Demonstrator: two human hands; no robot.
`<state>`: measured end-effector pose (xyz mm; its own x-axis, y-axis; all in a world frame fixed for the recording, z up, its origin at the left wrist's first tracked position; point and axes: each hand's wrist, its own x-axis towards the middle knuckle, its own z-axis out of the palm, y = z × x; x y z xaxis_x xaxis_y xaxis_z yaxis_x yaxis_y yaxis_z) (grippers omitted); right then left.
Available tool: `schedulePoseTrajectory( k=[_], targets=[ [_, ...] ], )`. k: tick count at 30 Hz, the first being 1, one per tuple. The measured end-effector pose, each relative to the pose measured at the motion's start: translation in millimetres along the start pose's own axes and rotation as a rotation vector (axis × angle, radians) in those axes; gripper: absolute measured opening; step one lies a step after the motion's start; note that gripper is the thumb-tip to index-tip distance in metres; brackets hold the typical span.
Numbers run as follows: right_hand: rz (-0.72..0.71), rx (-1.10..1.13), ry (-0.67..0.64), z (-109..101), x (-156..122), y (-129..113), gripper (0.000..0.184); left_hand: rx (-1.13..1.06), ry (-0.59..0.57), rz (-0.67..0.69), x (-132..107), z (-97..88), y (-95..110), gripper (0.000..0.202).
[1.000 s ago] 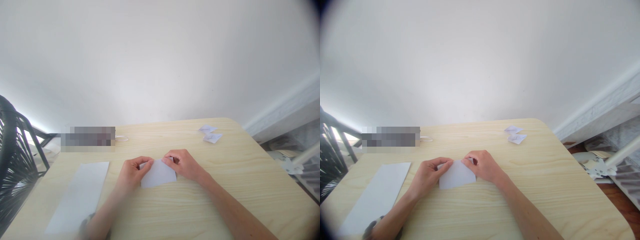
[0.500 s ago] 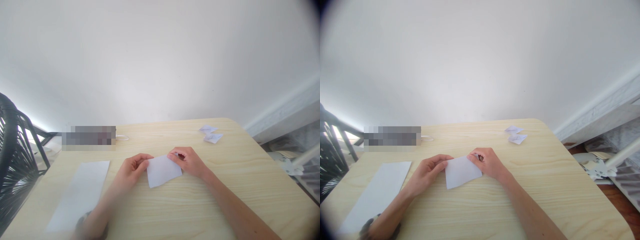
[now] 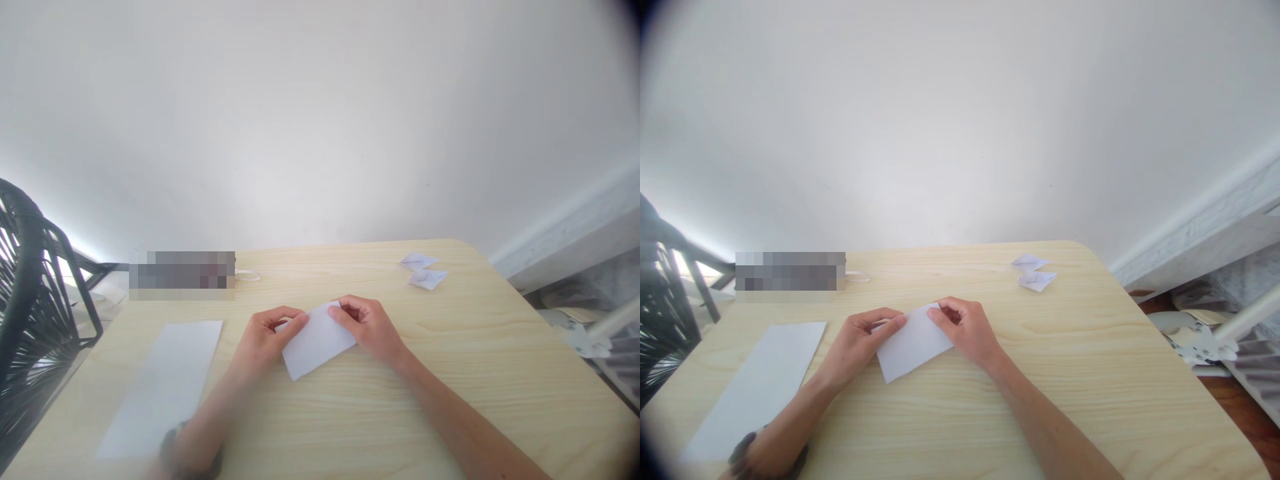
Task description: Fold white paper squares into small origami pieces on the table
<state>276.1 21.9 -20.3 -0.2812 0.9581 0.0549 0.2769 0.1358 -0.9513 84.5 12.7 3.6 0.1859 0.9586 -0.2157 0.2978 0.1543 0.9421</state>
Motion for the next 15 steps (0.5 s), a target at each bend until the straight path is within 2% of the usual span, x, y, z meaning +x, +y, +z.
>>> schedulePoseTrajectory(
  k=[2, 4, 8, 11, 15],
  targets=[
    [-0.073, -0.052, 0.028, 0.4, -1.0, -0.9, 0.022, -0.011, -0.043, -0.024, 0.1, -0.3, 1.3, 0.026],
    [-0.205, -0.135, 0.036, 1.1, -2.0, -1.9, 0.018, -0.032, -0.071, -0.065, 0.5, -1.4, 1.5, 0.028],
    [-0.488, -0.22, -0.052, 1.3, -2.5, -1.4, 0.028, -0.094, -0.082, -0.102, 2.0, -5.8, 0.0, 0.029],
    [-0.558, -0.253, -0.123, 0.3, -2.1, 1.0, 0.035, -0.126, -0.116, -0.1, 2.8, -8.1, -0.2, 0.03],
    [-0.565, -0.271, -0.154, 0.0, -1.7, 3.9, 0.036, -0.151, -0.149, -0.126, 3.3, -7.6, 0.4, 0.03]
  ],
)
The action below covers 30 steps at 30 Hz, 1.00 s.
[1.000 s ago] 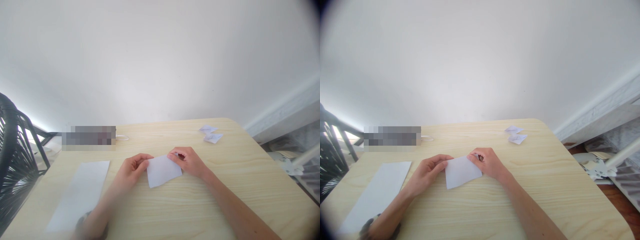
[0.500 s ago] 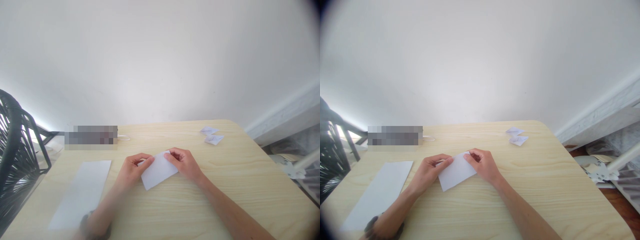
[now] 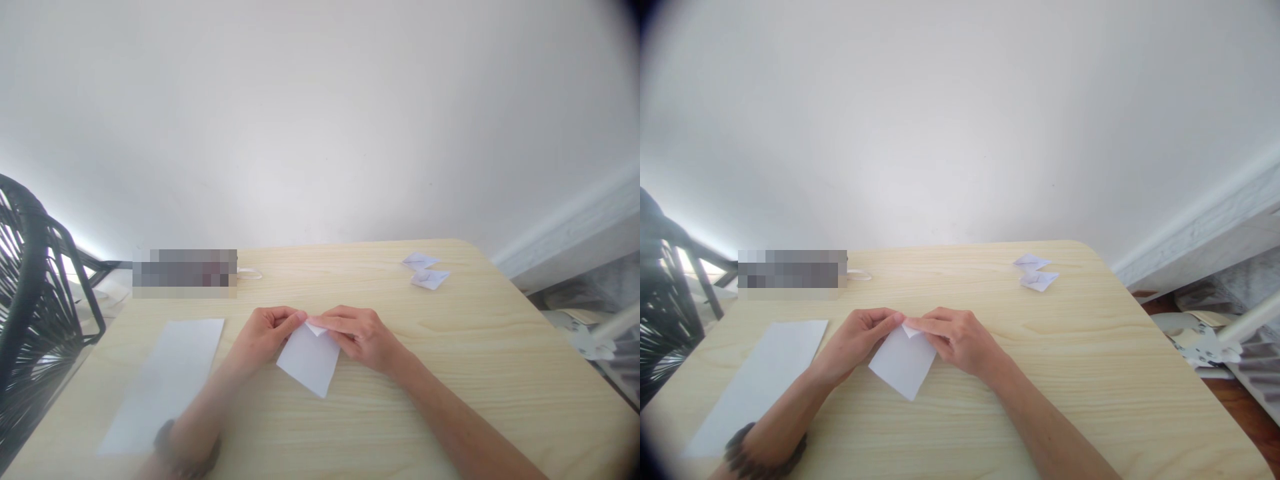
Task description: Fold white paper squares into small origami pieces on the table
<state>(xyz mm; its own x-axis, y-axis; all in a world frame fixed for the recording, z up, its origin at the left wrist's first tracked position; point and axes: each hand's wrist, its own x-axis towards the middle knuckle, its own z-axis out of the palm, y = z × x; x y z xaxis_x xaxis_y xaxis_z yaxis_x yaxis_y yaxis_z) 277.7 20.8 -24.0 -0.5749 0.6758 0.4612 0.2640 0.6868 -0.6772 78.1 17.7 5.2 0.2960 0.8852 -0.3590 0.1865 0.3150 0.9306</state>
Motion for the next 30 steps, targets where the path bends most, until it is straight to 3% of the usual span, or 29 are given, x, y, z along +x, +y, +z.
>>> schedulePoseTrajectory(
  k=[6, 15, 30],
  targets=[
    [0.028, 0.0, 0.044, 1.4, 0.2, 1.2, 0.035, -0.012, 0.013, -0.019, -0.2, 1.2, 1.6, 0.028],
    [0.123, -0.135, 0.135, 5.9, -2.7, -3.4, 0.03, -0.011, -0.098, 0.021, -2.4, 1.4, 0.0, 0.029],
    [0.022, -0.051, -0.018, -1.6, -2.7, -4.8, 0.037, 0.005, -0.038, -0.064, -0.9, -3.8, 2.7, 0.033]
  ],
)
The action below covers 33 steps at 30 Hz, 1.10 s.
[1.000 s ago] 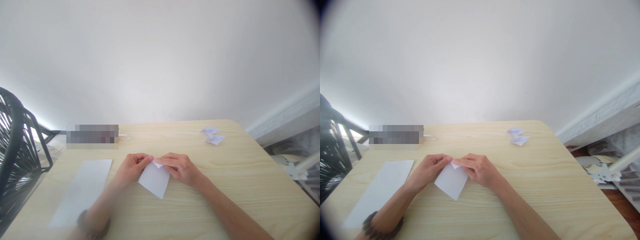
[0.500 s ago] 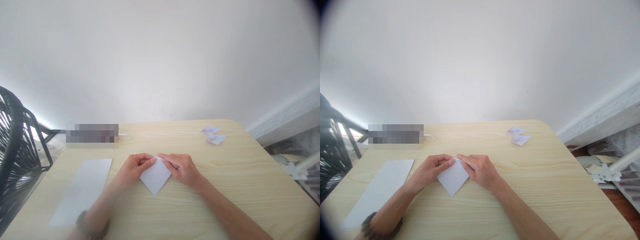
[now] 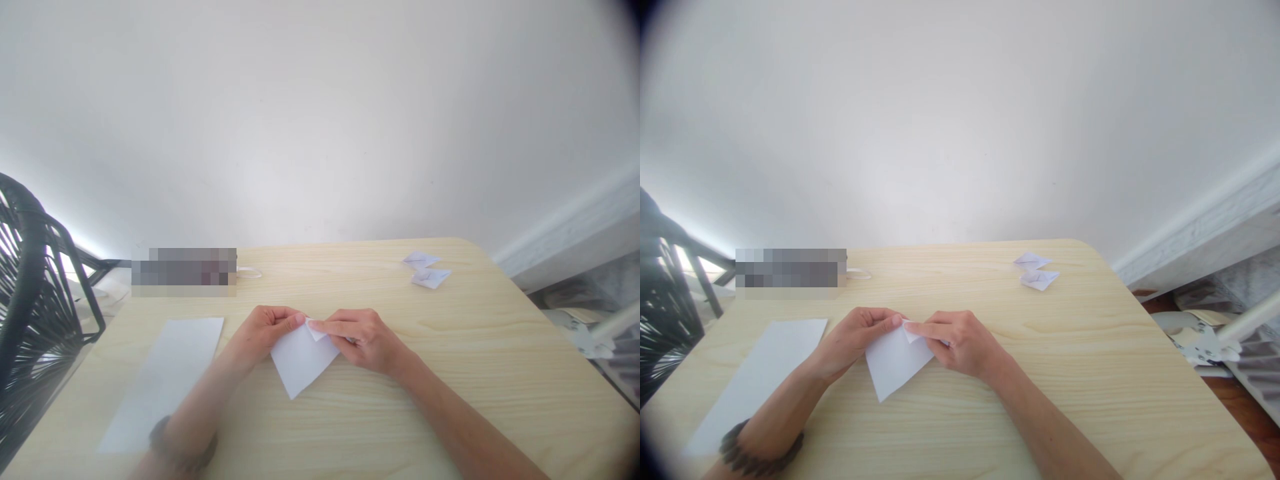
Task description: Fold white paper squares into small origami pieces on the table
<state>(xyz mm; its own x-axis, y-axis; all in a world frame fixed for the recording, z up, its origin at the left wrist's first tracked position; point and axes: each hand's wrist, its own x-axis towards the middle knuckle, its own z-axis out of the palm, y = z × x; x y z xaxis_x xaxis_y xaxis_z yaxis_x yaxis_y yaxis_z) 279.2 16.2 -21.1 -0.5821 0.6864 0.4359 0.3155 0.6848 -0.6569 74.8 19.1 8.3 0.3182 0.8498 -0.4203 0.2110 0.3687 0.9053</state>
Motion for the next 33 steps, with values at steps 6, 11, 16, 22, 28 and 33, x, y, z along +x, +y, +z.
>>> schedulePoseTrajectory(
  k=[6, 11, 16, 22, 28, 33],
  targets=[
    [0.1, 0.078, -0.03, -1, 3, -6, 0.027, 0.073, 0.024, 0.022, 0, 2.4, 0, 0.031],
    [0.251, -0.034, 0.022, 6, 7, -10, 0.014, 0.124, 0.054, 0.052, 0, 7.4, -4, 0.028],
    [0.242, -0.105, -0.017, 8, 9, -10, 0.016, 0.137, 0.018, 0.061, -1, 10.4, -5, 0.027],
    [0.209, -0.073, -0.051, 6, 10, -8, 0.015, 0.114, -0.017, 0.084, -3, 12.9, -5, 0.026],
    [0.184, 0.04, -0.145, -7, 9, -3, 0.026, 0.115, -0.015, 0.128, -5, 9.4, -7, 0.026],
    [0.181, 0.051, -0.181, -11, 6, 0, 0.029, 0.118, -0.017, 0.135, -5, 7.9, -6, 0.025]
  ],
)
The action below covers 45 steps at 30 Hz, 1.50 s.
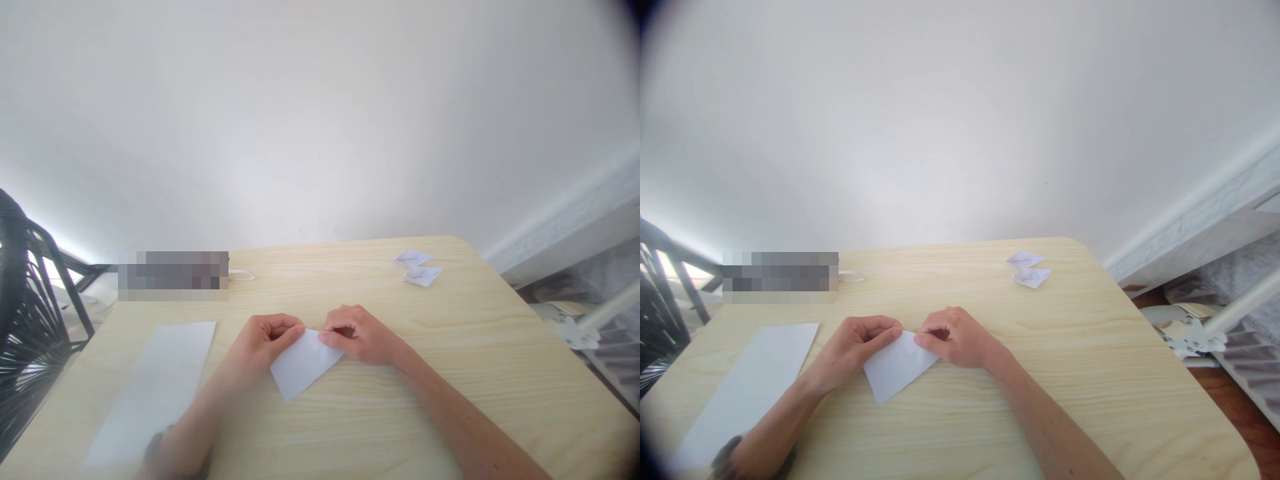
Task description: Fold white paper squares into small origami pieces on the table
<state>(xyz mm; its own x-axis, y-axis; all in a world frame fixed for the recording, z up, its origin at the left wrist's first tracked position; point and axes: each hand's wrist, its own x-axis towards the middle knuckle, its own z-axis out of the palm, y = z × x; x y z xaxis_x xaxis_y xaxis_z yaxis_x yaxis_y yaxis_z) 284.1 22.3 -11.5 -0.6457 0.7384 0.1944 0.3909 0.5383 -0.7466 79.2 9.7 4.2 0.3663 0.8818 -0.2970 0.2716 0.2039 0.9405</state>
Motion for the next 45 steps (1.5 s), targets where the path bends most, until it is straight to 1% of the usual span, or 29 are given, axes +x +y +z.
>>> schedulePoseTrajectory(
  k=[4, 7, 9, 12, 16, 18, 19, 20, 23, 25, 27, 29, 32, 35, 36, 39, 42, 43, 45],
  targets=[
    [0.012, -0.06, 0.061, 6, 1, -2, 0.021, 0.04, -0.023, -0.03, 0, 2.8, 0, 0.026],
    [0.003, -0.074, 0.068, 8, 2, -4, 0.019, 0.076, -0.024, -0.046, 0, 3.4, 0, 0.028],
    [0.022, -0.029, 0.061, 7, 1, -3, 0.02, 0.069, -0.01, -0.045, 0, 2.0, 0, 0.028],
    [0.098, 0.079, 0.087, 5, 1, -2, 0.019, 0.035, -0.006, -0.06, -1, -1.7, 2, 0.029],
    [0.165, 0.089, 0.213, 8, 3, 0, 0.019, 0.019, -0.062, -0.034, -1, -4.6, 5, 0.029],
    [0.167, 0.055, 0.293, 10, 4, 0, 0.014, 0.02, -0.067, -0.034, 1, -4.8, 5, 0.028],
    [0.152, 0.027, 0.332, 11, 4, 0, 0.011, 0.017, -0.047, -0.042, 2, -4.7, 4, 0.027],
    [0.127, -0.01, 0.364, 12, 4, 0, 0.014, 0.008, -0.01, -0.052, 3, -4.7, 4, 0.027],
    [0.045, -0.148, 0.398, 13, 4, -1, 0.039, -0.057, 0.118, -0.075, 7, -4.6, 2, 0.025],
    [0.013, -0.238, 0.382, 11, 3, -3, 0.048, -0.125, 0.169, -0.087, 8, -4.5, 1, 0.024],
    [-0.03, -0.318, 0.36, 9, 3, -4, 0.05, -0.191, 0.205, -0.088, 9, -4.3, 0, 0.026],
    [-0.099, -0.383, 0.326, 8, 3, -5, 0.048, -0.245, 0.243, -0.089, 10, -3.8, -2, 0.032],
    [-0.198, -0.45, 0.274, 10, 2, -5, 0.04, -0.318, 0.285, -0.087, 11, -3.0, -4, 0.043],
    [-0.247, -0.489, 0.297, 13, 1, -3, 0.019, -0.394, 0.283, -0.034, 11, -3.0, -7, 0.046],
    [-0.253, -0.494, 0.323, 14, 1, -3, 0.017, -0.408, 0.271, -0.011, 11, -3.3, -7, 0.046],
    [-0.217, -0.481, 0.414, 15, 1, -2, 0.016, -0.38, 0.193, 0.023, 10, -5.0, -8, 0.04],
    [-0.12, -0.432, 0.484, 15, 1, 1, 0.014, -0.298, 0.12, -0.002, 8, -7.2, -6, 0.034],
    [-0.088, -0.402, 0.488, 15, 1, 2, 0.014, -0.276, 0.115, -0.017, 7, -7.9, -5, 0.033],
    [-0.036, -0.314, 0.452, 15, 2, 3, 0.016, -0.259, 0.119, -0.045, 7, -8.9, -3, 0.032]
  ],
)
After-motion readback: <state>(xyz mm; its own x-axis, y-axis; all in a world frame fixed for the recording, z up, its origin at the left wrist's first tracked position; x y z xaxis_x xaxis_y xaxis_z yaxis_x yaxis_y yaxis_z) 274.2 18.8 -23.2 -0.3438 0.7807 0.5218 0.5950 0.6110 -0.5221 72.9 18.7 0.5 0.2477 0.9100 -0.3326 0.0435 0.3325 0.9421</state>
